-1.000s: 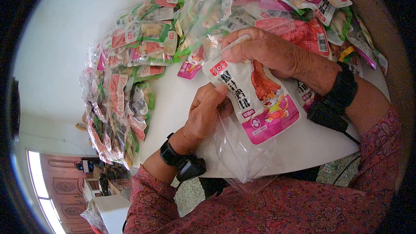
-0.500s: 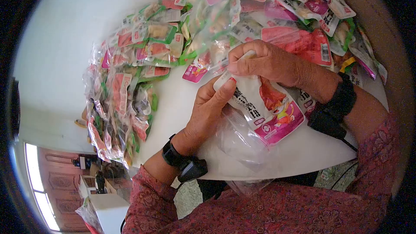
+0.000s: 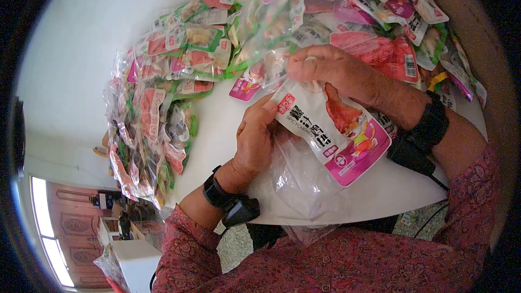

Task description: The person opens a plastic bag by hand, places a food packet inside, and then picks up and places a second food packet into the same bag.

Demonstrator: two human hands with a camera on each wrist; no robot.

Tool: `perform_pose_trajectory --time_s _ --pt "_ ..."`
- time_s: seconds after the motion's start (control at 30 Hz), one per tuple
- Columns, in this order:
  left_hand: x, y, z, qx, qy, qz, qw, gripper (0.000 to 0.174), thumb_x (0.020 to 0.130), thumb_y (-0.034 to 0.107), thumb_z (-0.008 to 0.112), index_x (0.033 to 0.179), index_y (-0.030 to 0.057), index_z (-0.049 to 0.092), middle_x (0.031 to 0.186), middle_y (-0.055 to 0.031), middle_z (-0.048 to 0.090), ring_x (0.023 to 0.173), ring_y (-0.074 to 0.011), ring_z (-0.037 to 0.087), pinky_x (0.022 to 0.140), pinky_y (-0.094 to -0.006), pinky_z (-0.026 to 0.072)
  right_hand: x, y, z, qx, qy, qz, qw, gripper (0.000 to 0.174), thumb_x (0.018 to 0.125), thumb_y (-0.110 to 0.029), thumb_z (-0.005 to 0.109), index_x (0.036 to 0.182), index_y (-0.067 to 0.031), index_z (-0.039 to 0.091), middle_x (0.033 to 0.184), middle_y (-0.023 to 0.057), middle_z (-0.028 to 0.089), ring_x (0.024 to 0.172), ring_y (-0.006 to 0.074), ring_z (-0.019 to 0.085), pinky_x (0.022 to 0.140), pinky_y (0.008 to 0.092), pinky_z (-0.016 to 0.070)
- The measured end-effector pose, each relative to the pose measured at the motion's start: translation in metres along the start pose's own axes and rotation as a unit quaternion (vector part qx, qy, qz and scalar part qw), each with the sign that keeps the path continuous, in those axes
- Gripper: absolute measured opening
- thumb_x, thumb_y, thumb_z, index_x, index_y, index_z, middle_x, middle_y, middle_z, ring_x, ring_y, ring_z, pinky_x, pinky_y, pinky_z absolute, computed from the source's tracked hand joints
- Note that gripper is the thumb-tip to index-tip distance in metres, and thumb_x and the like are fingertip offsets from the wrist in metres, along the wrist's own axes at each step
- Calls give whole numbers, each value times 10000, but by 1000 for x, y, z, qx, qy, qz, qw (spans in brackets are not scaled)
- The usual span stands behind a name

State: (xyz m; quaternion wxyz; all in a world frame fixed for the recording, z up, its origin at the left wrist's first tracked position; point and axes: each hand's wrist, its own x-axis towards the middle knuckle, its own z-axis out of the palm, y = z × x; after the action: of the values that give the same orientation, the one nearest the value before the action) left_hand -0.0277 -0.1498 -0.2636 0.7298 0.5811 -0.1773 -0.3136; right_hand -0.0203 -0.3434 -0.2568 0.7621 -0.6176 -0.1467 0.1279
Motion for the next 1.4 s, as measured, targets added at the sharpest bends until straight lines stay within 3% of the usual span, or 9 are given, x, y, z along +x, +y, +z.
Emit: perform_pose_trajectory --time_s 0.27,0.53,0.67,0.77,1.03,1.13,1.23,1.33,1.4 --pt "2 4 4 -3 26 31 999 405 894 318 338 1125 8 458 847 -40 563 690 -86 513 610 -221 431 5 9 -7 87 -79 -55 992 218 849 -210 515 927 -9 545 826 26 567 777 72 541 692 217 443" --pt "3 5 11 13 80 13 997 359 897 310 387 1106 32 475 826 -17 567 646 -65 513 577 -187 426 1 -4 0 -4 55 -70 996 242 883 -250 474 859 -21 548 754 2 551 702 45 502 634 196 413" --pt "6 3 5 0 102 13 995 323 895 306 393 1059 45 492 799 -13 568 621 -66 508 560 -178 418 0 -10 0 47 31 -52 997 259 885 -258 463 871 -17 558 779 11 562 723 46 502 655 197 409" --pt "5 8 9 26 121 8 992 315 893 323 379 1005 55 503 792 -13 566 611 -68 503 545 -181 402 11 7 -8 -81 27 -155 984 255 882 -255 465 852 -20 560 762 6 551 703 54 504 650 204 409" --pt "10 5 5 2 150 24 988 360 862 384 409 933 48 519 737 -31 565 577 -91 484 504 -200 372 13 6 -13 -46 4 -111 993 221 877 -241 482 862 -34 560 646 -67 488 494 -27 375 407 143 254" --pt "9 7 0 61 15 11 998 317 850 341 481 952 45 529 742 0 559 586 -72 475 511 -182 349 11 3 -6 0 118 -99 988 203 885 -233 470 877 -49 554 627 -81 468 487 -35 367 402 143 253" --pt "5 7 11 94 -85 -55 990 325 828 125 576 1115 10 478 966 -6 567 832 -54 507 744 -230 425 8 3 -18 -12 107 -112 988 195 892 -220 458 928 -51 548 648 -85 483 499 -46 367 410 138 256" --pt "4 10 13 113 -85 -60 988 243 828 183 576 1036 61 541 818 53 561 641 -14 454 547 -154 335 12 10 -19 -12 150 -119 981 204 889 -230 462 943 -53 548 668 -93 496 526 -46 380 442 133 269" --pt "4 4 11 108 -49 -36 992 245 836 174 564 1048 56 532 857 35 569 667 -19 473 557 -153 345 14 9 -22 -2 101 -131 986 228 877 -247 479 973 -48 536 720 -77 511 568 -35 405 473 128 296"
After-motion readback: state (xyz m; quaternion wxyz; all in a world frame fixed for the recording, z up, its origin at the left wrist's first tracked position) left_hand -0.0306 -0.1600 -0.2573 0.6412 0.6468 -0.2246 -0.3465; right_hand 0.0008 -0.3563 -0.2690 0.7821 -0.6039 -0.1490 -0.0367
